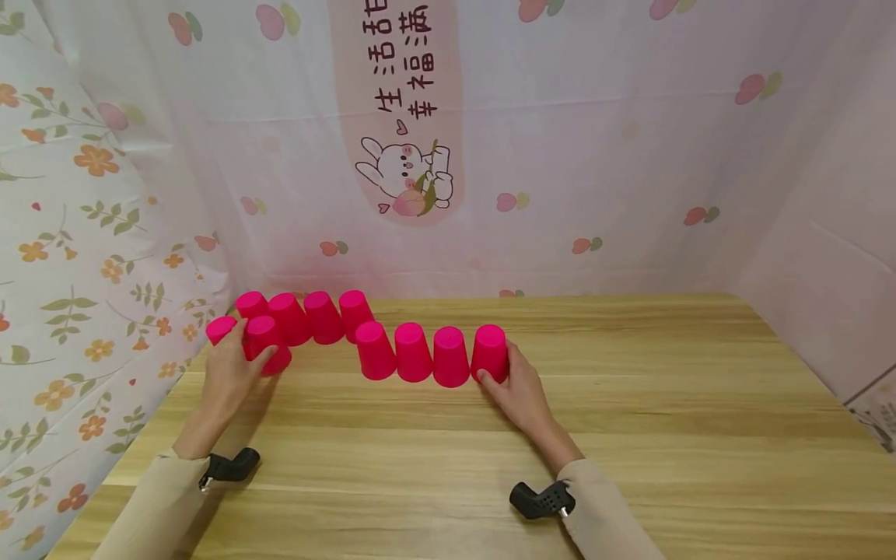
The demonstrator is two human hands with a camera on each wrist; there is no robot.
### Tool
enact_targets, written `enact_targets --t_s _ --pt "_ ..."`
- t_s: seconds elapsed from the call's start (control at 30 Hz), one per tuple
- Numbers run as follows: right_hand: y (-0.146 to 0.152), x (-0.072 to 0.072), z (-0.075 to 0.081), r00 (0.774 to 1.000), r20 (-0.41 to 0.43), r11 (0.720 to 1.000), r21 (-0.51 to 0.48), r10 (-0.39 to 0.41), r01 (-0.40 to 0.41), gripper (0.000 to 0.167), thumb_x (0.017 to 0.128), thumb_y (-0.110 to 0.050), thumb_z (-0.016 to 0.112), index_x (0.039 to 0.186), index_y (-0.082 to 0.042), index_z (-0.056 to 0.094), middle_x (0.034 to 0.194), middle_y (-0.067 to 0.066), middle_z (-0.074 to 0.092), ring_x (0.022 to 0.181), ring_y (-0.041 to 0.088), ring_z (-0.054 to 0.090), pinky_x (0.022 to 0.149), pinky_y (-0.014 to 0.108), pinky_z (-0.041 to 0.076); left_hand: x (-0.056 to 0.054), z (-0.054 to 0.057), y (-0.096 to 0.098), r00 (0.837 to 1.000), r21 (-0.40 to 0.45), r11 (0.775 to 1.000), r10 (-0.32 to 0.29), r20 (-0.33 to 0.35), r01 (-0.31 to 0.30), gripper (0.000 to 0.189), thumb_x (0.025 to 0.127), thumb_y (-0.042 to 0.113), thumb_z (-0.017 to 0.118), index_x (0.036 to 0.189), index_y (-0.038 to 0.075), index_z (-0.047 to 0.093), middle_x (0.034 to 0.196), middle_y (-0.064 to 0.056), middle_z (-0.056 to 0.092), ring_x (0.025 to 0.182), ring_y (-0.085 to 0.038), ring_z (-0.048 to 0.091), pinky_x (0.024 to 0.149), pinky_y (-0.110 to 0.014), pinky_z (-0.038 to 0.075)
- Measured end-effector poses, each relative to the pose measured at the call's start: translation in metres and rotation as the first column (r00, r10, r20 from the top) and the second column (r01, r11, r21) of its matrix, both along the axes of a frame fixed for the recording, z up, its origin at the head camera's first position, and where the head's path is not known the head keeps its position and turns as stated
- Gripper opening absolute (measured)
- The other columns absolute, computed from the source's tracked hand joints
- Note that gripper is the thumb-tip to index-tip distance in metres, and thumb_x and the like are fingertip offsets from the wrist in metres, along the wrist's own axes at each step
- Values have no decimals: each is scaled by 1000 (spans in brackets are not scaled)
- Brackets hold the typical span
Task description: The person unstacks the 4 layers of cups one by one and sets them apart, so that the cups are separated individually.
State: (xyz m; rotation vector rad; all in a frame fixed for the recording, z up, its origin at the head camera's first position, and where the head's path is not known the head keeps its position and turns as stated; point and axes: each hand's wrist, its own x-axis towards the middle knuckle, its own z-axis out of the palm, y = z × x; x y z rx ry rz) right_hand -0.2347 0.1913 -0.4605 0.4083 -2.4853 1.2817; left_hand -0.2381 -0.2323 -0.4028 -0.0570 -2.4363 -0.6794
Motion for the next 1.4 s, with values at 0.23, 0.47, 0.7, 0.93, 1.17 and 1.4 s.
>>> enact_targets --t_s 0.23,0.47,0.7,0.93,1.17,1.4 --pt "0 -1 -1 1000 -1 1000 -1 0 0 53 83 -18 68 125 5 44 109 17 59 90 27 57 76 42 48 0 -1 1 1000 -46 999 11 -17 -12 65 75 2 75 126 -18 40 108 -37 52 94 -50 54 82 -57 46" --pt "0 0 -1 1000 -3 1000 1 2 -2 53 83 -18 68 125 4 44 109 17 60 89 25 56 74 40 48 0 2 2 990 -72 997 -28 -138 18 62 71 -2 76 123 -16 45 119 -34 48 106 -47 46 88 -57 42" --pt "1 0 0 1000 -7 1000 -4 5 -5 53 83 -17 68 125 5 44 109 18 59 90 26 57 76 42 48 2 8 15 924 -172 972 -208 -319 159 46 70 -7 72 112 -12 55 115 -28 52 109 -42 46 91 -51 40" --pt "0 0 0 1000 -23 1000 -5 13 -13 53 83 -17 68 125 6 44 108 18 60 88 25 57 76 42 48 3 14 46 921 -105 956 -292 -257 274 43 72 -3 73 112 -8 57 111 -24 56 102 -39 51 85 -48 46" --pt "1 -1 0 1000 -25 1000 -5 13 -13 51 83 -17 68 124 6 45 106 17 60 87 25 57 74 41 48 -1 11 77 920 30 927 -367 -135 374 46 74 3 75 114 -9 56 109 -25 58 91 -38 56 69 -47 51" --pt "1 -1 0 1000 -22 1000 -3 13 -13 53 83 -18 68 124 6 44 108 18 60 91 27 58 77 43 49 -3 9 99 928 208 905 -369 -51 371 44 81 13 72 116 -9 56 111 -22 60 98 -37 58 77 -50 51"
